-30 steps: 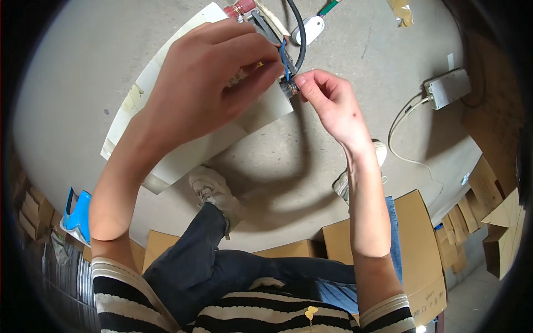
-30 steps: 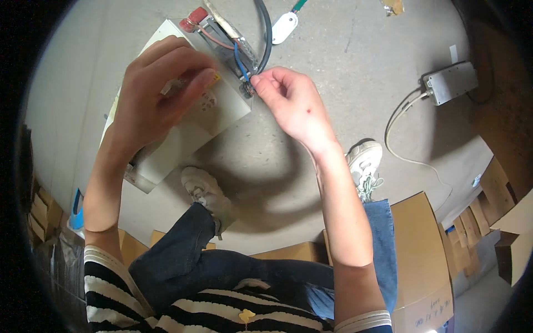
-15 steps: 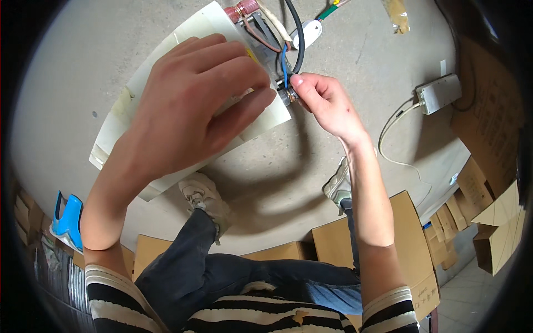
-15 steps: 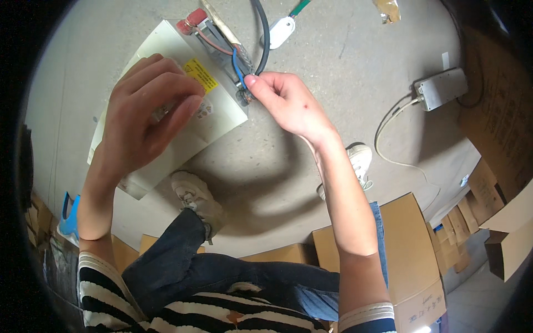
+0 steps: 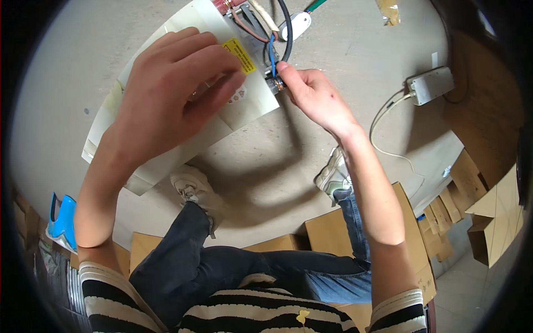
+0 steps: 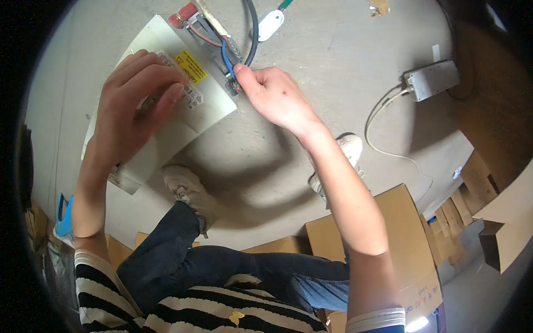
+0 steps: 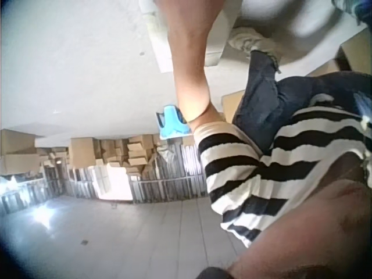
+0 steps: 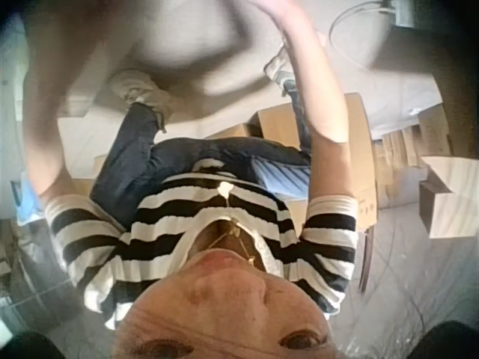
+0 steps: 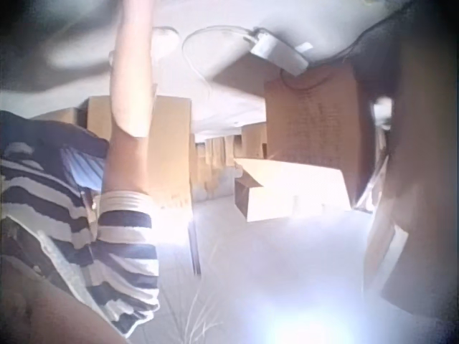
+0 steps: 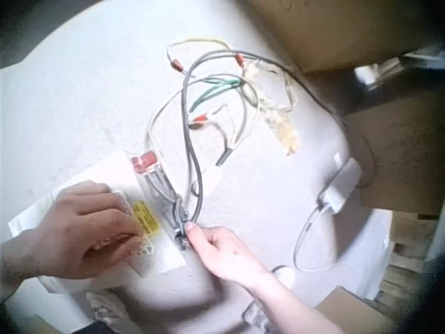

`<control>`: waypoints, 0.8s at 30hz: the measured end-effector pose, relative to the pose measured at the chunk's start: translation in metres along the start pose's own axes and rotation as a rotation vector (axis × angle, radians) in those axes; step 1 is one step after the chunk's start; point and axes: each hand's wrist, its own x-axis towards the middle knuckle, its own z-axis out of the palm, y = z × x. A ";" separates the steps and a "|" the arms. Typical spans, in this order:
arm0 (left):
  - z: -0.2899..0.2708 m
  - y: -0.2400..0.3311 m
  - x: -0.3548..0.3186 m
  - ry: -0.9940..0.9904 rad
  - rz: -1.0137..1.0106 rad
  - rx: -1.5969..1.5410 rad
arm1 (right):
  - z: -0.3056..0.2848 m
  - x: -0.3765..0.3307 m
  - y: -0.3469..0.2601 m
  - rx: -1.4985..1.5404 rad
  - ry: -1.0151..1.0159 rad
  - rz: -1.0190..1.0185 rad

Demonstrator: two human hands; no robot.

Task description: The person sits on the floor and works on a white electronic device, manipulating wires and connectors. They adjust a black knob and handle various colored wires attached to the unit, occasionally repositioning the device to access different connection points.

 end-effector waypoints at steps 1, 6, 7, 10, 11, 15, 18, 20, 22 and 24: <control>-0.002 -0.002 -0.002 0.001 -0.008 0.001 | 0.002 0.001 0.000 0.050 0.002 0.046; -0.006 -0.004 -0.010 0.011 -0.023 -0.033 | 0.014 0.003 0.006 0.248 0.018 -0.023; -0.005 -0.005 -0.012 0.010 -0.031 -0.033 | 0.016 0.005 0.013 0.276 0.022 -0.075; -0.002 -0.004 -0.016 0.000 -0.015 -0.013 | 0.018 0.008 0.021 0.310 0.037 -0.173; -0.001 -0.003 -0.017 -0.008 -0.002 -0.001 | 0.020 0.008 0.024 0.327 0.048 -0.205; -0.003 -0.001 -0.017 -0.071 -0.043 0.037 | 0.019 0.012 0.032 0.277 0.087 -0.369; -0.005 0.000 -0.016 -0.073 -0.048 0.047 | 0.004 0.016 0.034 0.276 -0.058 -0.411; -0.008 -0.001 -0.015 -0.064 -0.038 0.048 | -0.002 0.015 0.032 0.212 -0.060 -0.391; -0.011 0.002 -0.014 -0.074 -0.055 0.064 | -0.008 0.009 0.023 0.044 -0.026 -0.310; -0.014 0.005 -0.011 -0.084 -0.056 0.070 | -0.009 0.007 0.018 -0.016 -0.015 -0.233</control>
